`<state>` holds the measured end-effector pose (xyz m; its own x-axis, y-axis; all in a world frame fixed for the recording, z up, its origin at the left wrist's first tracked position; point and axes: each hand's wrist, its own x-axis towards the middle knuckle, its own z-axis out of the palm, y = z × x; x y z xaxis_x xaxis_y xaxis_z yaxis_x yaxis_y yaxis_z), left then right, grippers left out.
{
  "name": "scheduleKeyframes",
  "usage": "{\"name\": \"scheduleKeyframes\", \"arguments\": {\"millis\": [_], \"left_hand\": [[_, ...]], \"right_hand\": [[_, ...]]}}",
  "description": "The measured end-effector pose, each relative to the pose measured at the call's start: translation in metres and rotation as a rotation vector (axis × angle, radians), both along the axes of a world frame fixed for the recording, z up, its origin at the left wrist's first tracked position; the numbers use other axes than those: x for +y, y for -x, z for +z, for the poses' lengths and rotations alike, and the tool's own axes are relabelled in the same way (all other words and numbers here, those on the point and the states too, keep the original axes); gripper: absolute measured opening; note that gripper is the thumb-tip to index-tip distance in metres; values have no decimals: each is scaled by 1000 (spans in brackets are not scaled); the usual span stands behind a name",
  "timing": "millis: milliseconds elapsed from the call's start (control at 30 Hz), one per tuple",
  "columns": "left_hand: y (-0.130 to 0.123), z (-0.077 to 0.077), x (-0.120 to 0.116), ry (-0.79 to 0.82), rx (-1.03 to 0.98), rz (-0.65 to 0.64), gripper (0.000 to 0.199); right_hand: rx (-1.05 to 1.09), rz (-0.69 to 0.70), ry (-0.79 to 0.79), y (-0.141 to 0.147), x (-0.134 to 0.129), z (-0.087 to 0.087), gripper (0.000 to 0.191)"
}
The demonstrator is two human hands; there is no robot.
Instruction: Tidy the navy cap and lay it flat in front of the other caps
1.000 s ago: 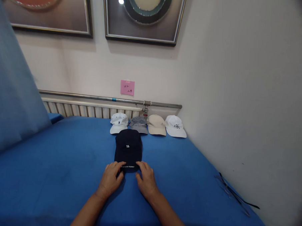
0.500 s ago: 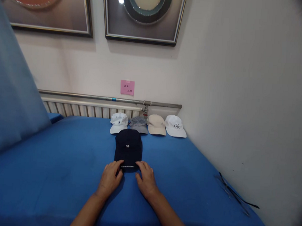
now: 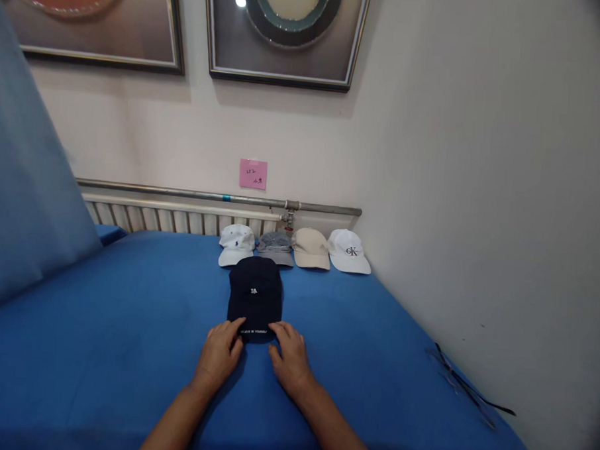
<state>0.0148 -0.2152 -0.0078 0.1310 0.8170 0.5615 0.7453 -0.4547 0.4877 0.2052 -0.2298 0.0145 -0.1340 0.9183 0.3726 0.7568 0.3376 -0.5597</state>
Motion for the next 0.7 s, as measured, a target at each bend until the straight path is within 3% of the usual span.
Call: {"name": "scheduleKeyframes", "arguments": {"millis": [700], "left_hand": [[0, 2, -1, -13, 8, 5, 37]], "right_hand": [[-3, 1, -23, -1, 1, -2, 51]]}}
